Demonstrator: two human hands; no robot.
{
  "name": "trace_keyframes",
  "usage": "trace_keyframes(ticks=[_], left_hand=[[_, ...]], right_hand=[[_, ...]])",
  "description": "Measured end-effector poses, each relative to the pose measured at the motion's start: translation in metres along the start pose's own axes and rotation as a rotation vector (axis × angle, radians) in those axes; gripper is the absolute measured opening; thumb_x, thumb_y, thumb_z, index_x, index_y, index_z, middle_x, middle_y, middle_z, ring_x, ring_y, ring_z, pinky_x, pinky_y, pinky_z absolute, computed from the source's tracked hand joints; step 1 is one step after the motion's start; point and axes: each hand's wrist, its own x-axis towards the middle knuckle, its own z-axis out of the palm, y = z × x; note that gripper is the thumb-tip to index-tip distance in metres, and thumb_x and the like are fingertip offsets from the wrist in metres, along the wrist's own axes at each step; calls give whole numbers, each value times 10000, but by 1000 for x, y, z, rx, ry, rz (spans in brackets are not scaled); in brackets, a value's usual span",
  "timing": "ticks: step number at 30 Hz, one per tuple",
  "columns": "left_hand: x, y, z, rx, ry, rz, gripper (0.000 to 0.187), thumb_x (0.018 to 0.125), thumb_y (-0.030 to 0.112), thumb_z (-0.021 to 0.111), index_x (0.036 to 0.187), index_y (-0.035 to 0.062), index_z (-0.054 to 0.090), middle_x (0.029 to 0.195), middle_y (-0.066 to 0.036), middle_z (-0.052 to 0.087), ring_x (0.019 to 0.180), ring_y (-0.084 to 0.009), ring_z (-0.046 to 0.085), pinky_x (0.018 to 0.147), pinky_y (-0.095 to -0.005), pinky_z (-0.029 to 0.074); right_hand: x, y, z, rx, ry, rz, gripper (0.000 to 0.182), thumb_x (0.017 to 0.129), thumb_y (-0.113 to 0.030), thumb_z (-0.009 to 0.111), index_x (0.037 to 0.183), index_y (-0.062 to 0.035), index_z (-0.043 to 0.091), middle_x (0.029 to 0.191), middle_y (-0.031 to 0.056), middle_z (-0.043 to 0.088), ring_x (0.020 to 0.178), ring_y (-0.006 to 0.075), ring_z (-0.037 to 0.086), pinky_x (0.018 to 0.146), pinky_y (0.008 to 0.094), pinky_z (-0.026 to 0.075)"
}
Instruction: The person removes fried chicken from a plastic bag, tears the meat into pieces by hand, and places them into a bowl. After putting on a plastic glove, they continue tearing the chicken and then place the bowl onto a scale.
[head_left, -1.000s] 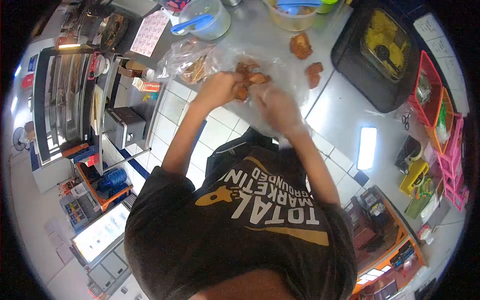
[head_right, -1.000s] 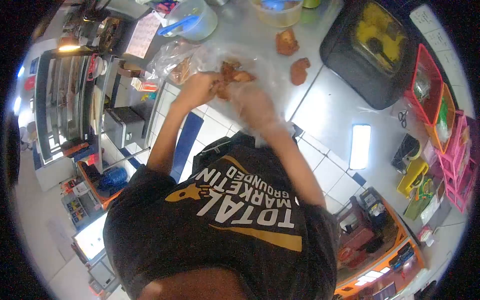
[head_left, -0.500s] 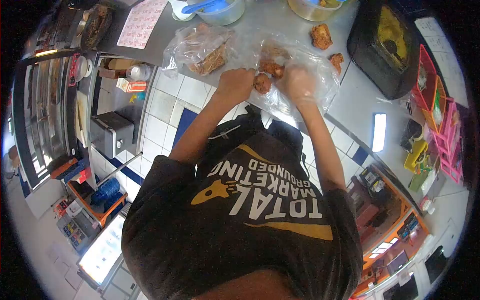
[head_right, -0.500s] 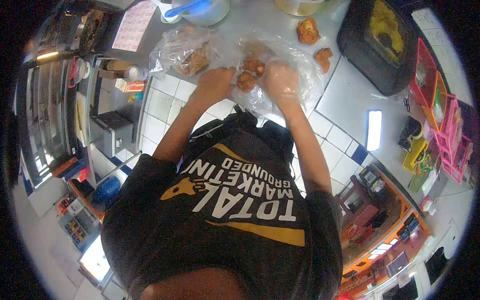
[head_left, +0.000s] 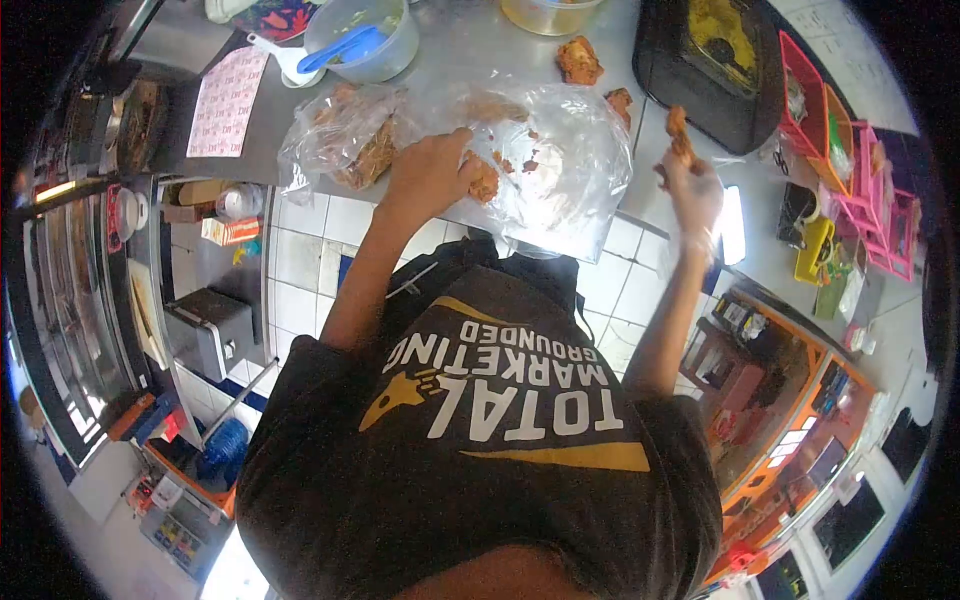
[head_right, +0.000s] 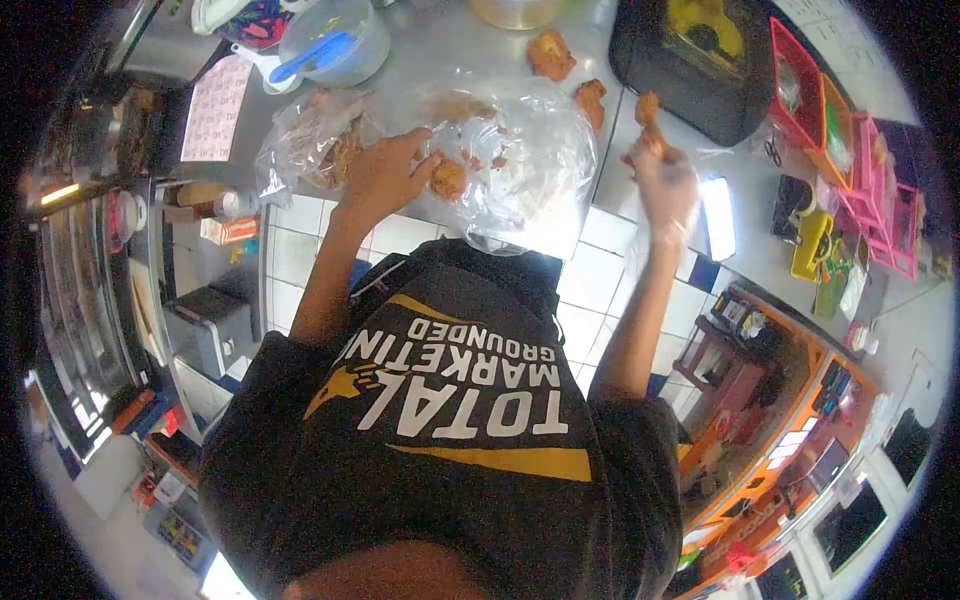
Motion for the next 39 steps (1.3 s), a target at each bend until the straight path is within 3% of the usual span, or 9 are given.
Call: trace_keyframes(ticks=[5, 8, 11, 14, 18, 28, 31, 34, 39], left_hand=[[2, 3, 3, 18, -15, 10, 394, 908, 347, 625, 1207, 90, 621, 910, -144, 715, 874, -357, 685, 780, -484, 523], [-2, -2, 8, 17, -12, 31, 364, 898, 332, 629, 1152, 71, 625, 907, -162, 708, 871, -365, 681, 769, -484, 524], [-7, -3, 14, 35, -34, 43, 312, 877, 296, 642, 1041, 31, 626, 909, -188, 693, 882, -369, 676, 753, -482, 529], [-14, -10, 18, 67, -23, 40, 320, 865, 278, 658, 1079, 46, 614, 962, -191, 687, 920, -370, 667, 779, -483, 524], [-14, -21, 12, 97, -19, -36, 398, 857, 275, 669, 1187, 63, 603, 1045, -199, 683, 978, -377, 653, 823, -486, 513], [-9, -20, -4, 126, -27, -58, 429, 867, 267, 664, 1222, 45, 572, 1039, -201, 686, 959, -397, 654, 817, -497, 515], [-10, -22, -6, 95, 25, -19, 437, 870, 266, 661, 1233, 42, 566, 1033, -202, 686, 964, -396, 653, 831, -499, 510], [-6, -22, -6, 165, -9, -20, 463, 870, 269, 661, 1256, 37, 555, 1029, -204, 685, 975, -396, 650, 842, -497, 504], [-4, -23, -6, 135, 14, -9, 447, 869, 250, 661, 1257, 49, 569, 1002, -187, 694, 961, -392, 654, 838, -482, 505]], right_hand=[[45, 34, 68, -523, 274, -187, 442, 766, -423, 721, 906, -5, 699, 867, 251, 695, 847, 389, 699, 761, 467, 549], [43, 21, 73, -584, 118, -19, 450, 779, -404, 730, 997, -13, 683, 901, 229, 700, 884, 375, 690, 788, 462, 543], [54, 12, 86, -491, 283, -487, 394, 843, -325, 677, 1130, -57, 643, 980, 200, 688, 936, 363, 667, 820, 446, 532], [86, 28, 111, -752, 67, -572, 359, 900, -243, 593, 1235, -112, 599, 1075, 175, 654, 952, 361, 649, 836, 435, 528], [70, 38, 120, -719, 137, -579, 342, 926, -207, 535, 1257, -171, 610, 1112, 171, 626, 925, 371, 654, 826, 435, 540], [-15, -32, 80, -543, 275, -509, 140, 892, -173, 610, 975, -73, 660, 944, 145, 662, 826, 330, 661, 751, 432, 541], [-65, -70, 71, -185, 319, -717, 218, 840, -134, 651, 1026, -19, 659, 1043, 174, 669, 934, 336, 655, 784, 419, 534], [-99, -58, 138, -241, -320, -930, 201, 829, -58, 590, 1012, -27, 668, 1038, 156, 678, 975, 314, 643, 834, 416, 515], [-102, -28, 216, -750, -99, -1093, 232, 814, -102, 597, 1034, -52, 649, 998, 133, 633, 936, 304, 626, 809, 385, 522]])
